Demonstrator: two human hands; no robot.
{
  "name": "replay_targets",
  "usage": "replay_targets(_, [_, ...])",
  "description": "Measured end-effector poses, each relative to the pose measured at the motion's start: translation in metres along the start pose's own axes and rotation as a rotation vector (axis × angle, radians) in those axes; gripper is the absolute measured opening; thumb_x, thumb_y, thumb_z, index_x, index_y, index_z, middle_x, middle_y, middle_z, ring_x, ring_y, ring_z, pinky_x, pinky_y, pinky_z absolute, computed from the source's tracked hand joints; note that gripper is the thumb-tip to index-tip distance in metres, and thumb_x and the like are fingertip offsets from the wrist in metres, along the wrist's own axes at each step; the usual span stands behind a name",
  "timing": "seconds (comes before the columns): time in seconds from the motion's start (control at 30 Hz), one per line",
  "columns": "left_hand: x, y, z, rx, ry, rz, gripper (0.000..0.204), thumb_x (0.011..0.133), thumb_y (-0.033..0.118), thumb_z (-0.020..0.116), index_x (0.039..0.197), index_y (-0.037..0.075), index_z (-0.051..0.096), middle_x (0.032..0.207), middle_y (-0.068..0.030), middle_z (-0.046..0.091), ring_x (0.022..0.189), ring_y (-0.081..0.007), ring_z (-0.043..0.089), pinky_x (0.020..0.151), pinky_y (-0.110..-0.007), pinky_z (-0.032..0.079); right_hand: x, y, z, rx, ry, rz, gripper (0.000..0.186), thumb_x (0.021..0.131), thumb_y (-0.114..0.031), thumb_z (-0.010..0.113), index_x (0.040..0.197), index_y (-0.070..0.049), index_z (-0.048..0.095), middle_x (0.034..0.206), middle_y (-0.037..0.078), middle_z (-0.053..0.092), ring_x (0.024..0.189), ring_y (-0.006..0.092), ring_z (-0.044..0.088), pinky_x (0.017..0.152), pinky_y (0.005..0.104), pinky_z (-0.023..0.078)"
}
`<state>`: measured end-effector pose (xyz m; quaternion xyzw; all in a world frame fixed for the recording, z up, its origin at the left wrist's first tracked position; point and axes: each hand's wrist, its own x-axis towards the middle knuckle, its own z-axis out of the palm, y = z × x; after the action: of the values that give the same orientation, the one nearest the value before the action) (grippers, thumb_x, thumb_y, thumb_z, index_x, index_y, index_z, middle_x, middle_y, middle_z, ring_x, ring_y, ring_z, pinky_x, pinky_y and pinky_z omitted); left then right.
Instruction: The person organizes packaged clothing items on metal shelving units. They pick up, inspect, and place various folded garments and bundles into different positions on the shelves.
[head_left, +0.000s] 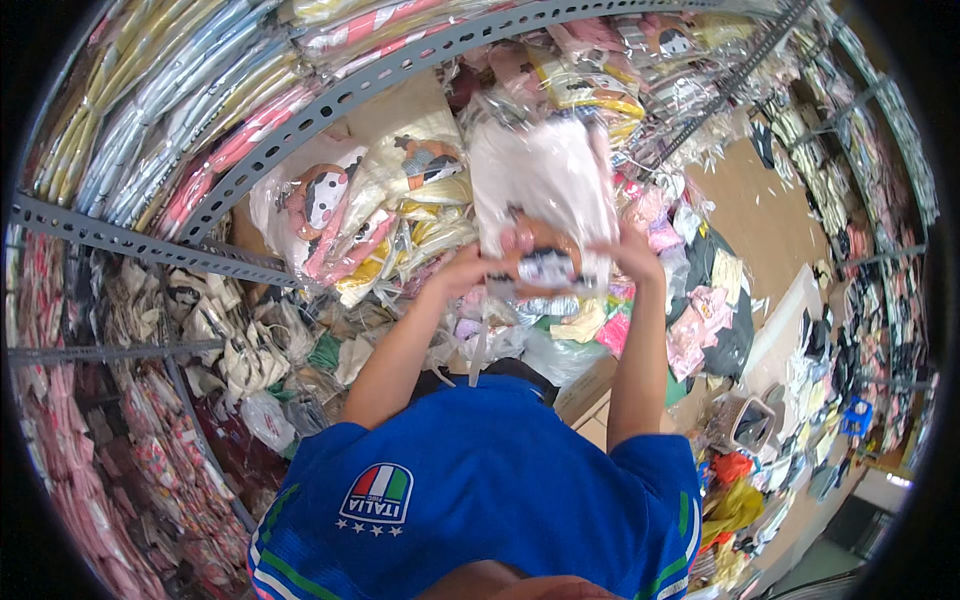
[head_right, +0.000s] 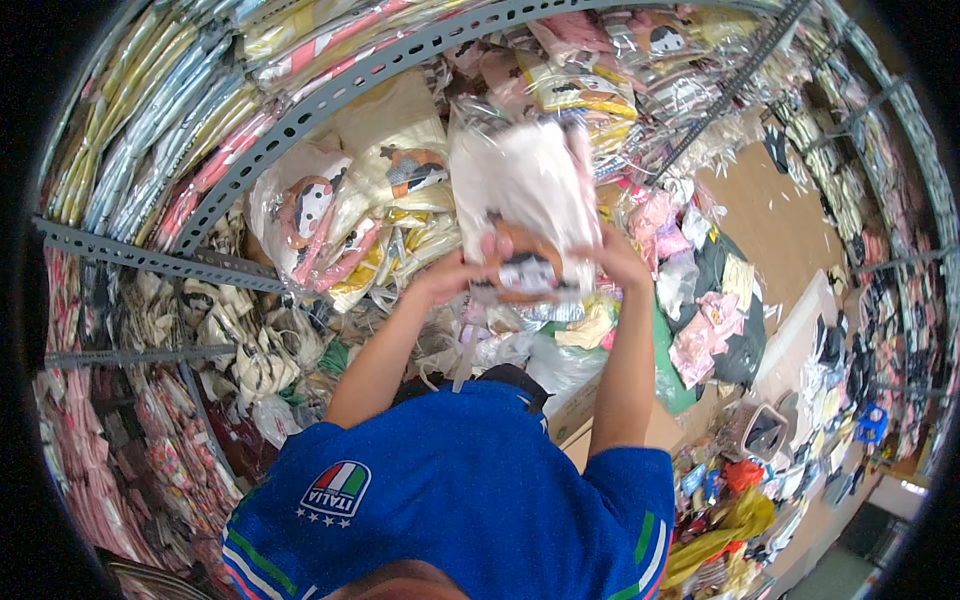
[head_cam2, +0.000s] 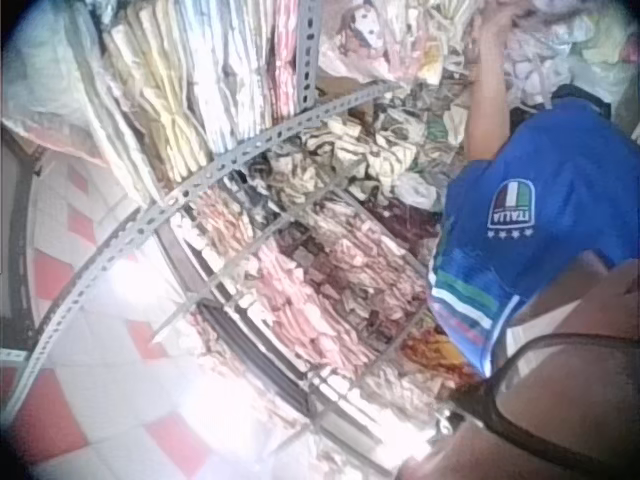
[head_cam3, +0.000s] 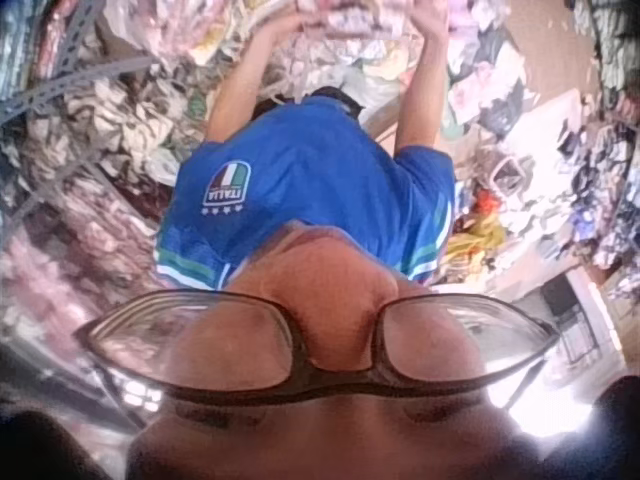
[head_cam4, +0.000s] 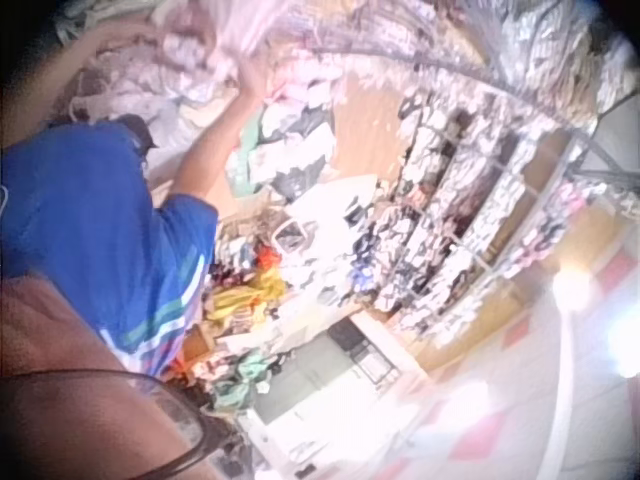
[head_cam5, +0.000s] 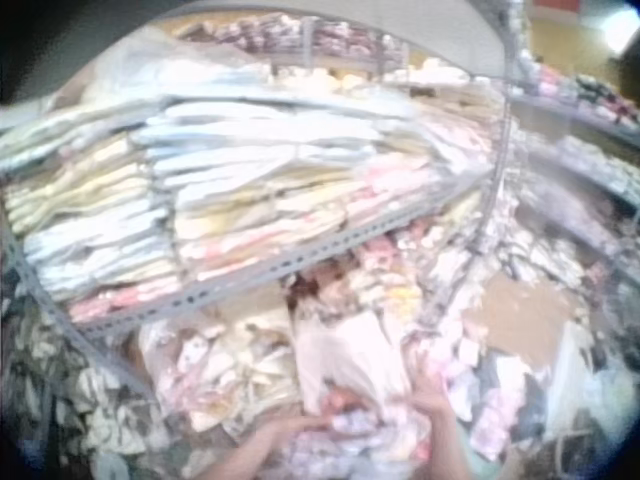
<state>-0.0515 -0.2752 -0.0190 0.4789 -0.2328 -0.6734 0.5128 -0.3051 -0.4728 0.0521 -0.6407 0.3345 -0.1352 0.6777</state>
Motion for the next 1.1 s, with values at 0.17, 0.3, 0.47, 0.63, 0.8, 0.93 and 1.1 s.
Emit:
replay_targets(0.17, [-0.003, -0.049, 0.053, 0.479, -0.176, 0.121, 0.065, 0.079, 0.021, 0.082, 0.135, 0.003, 0.053, 0.127, -0.0075, 0.062, 0.118, -0.0172, 0.058, 0.100, -0.033, 0.047, -0.074, 0.084, -0.011, 0.261, 0.008, 0.259, 0.070, 0.075, -0.014, 0.082, 0.135, 0.004, 0.051, 0.126, 0.011, 0.064, 0.114, 0.0194, 0.060, 0.100, 0.0336, 0.046])
replay_targets(0.3, [0.000, -0.064, 0.076, 0.158, -0.086, -0.249, 0.055, 0.090, 0.034, 0.073, 0.134, 0.006, 0.056, 0.127, -0.0075, 0.063, 0.113, -0.0164, 0.060, 0.098, -0.030, 0.047, -0.110, 0.150, 0.003, 0.554, 0.198, 0.405, 0.061, 0.079, -0.011, 0.077, 0.133, 0.003, 0.052, 0.120, 0.014, 0.066, 0.106, 0.0265, 0.066, 0.094, 0.0409, 0.053])
replay_targets(0.47, [0.003, -0.055, 0.092, -0.426, -0.054, -0.394, 0.061, 0.098, 0.041, 0.058, 0.145, 0.005, 0.043, 0.138, -0.0117, 0.055, 0.124, -0.0198, 0.056, 0.103, -0.034, 0.047, -0.150, 0.195, 0.010, 0.821, 0.233, 0.283, 0.071, 0.073, -0.007, 0.080, 0.138, 0.000, 0.050, 0.130, 0.012, 0.061, 0.118, 0.0271, 0.060, 0.102, 0.0411, 0.047])
replay_targets(0.63, [0.022, -0.030, 0.100, 0.118, -0.088, -0.156, 0.062, 0.096, 0.039, 0.064, 0.141, 0.000, 0.047, 0.132, -0.0106, 0.059, 0.115, -0.0182, 0.060, 0.100, -0.032, 0.048, -0.143, 0.157, -0.017, 0.738, 0.164, 0.157, 0.085, 0.068, -0.008, 0.084, 0.142, 0.000, 0.044, 0.133, 0.011, 0.060, 0.123, 0.0272, 0.057, 0.106, 0.0416, 0.044])
replay_targets(0.8, [0.047, -0.008, 0.083, 0.002, 0.364, -0.137, 0.078, 0.085, 0.052, 0.072, 0.141, 0.005, 0.045, 0.118, -0.0082, 0.059, 0.102, -0.0203, 0.060, 0.094, -0.036, 0.048, -0.126, 0.144, -0.038, 0.686, 0.264, 0.232, 0.082, 0.071, -0.010, 0.083, 0.141, 0.002, 0.043, 0.132, 0.012, 0.059, 0.120, 0.0260, 0.057, 0.105, 0.0405, 0.043])
replay_targets(0.93, [0.081, -0.020, 0.037, -0.564, 0.792, -0.330, 0.082, 0.080, 0.055, 0.078, 0.138, 0.006, 0.047, 0.131, -0.0180, 0.052, 0.112, -0.0295, 0.057, 0.086, -0.037, 0.055, -0.140, 0.132, -0.050, 0.636, 0.291, 0.124, 0.078, 0.071, -0.010, 0.083, 0.139, 0.003, 0.046, 0.131, 0.013, 0.060, 0.119, 0.0261, 0.058, 0.104, 0.0401, 0.044])
replay_targets(1.1, [0.142, -0.031, -0.003, -0.614, 0.844, 0.092, 0.090, 0.072, 0.037, 0.088, 0.140, 0.009, 0.037, 0.134, -0.0161, 0.051, 0.108, -0.0308, 0.060, 0.083, -0.045, 0.060, -0.160, 0.143, -0.070, 0.603, 0.246, 0.190, 0.080, 0.072, -0.006, 0.081, 0.141, 0.002, 0.042, 0.131, 0.013, 0.059, 0.119, 0.0273, 0.058, 0.102, 0.0402, 0.046])
